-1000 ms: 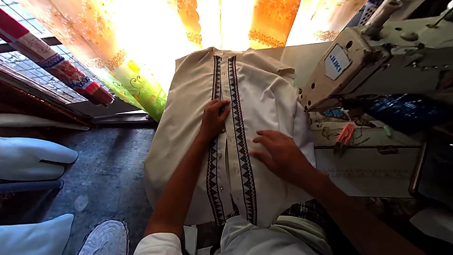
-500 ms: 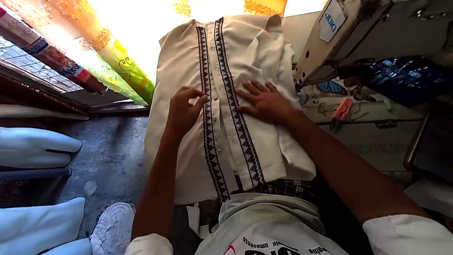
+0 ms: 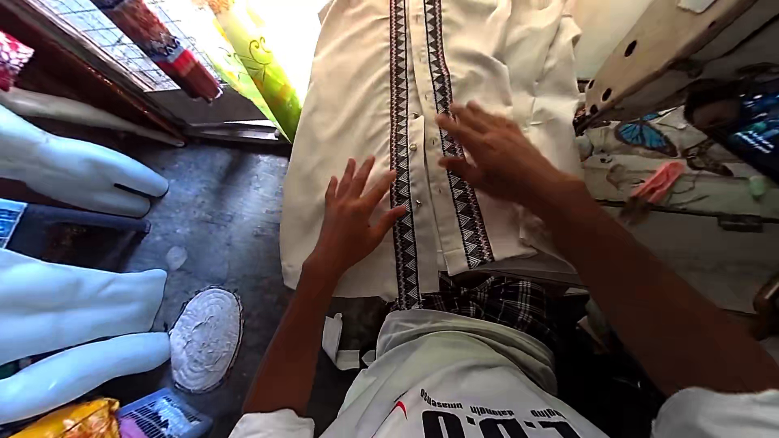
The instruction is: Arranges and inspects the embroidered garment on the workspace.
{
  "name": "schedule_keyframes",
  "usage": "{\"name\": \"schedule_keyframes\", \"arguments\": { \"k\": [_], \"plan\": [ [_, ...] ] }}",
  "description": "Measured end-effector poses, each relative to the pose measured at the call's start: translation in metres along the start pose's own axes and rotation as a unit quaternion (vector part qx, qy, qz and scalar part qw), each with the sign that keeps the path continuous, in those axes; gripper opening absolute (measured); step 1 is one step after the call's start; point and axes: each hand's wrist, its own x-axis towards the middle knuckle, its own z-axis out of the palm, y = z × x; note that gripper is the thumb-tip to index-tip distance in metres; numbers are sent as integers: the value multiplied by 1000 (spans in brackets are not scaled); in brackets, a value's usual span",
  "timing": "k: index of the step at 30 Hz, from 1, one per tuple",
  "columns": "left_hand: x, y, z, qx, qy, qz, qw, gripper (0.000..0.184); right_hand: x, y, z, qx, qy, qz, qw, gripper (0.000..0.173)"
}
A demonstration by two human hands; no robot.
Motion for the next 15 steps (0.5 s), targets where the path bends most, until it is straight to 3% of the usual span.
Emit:
{"name": "schedule_keyframes", "arguments": {
  "k": [3, 5, 11, 15],
  "plan": [
    [22, -3, 13, 29, -70, 29, 997, 65, -45, -23, 13, 20, -25, -29, 999, 66],
    [37, -10, 21, 49, -115, 32, 992, 71, -67, -21, 21, 3, -40, 1, 999, 68],
    [75, -34, 28, 75, -114, 59, 989, 73, -77, 2, 48, -21, 33, 45, 998, 67],
    [66, -30, 26, 96, -101, 61, 988, 74, -78, -10, 51, -8, 35, 76, 996, 66]
  ]
}}
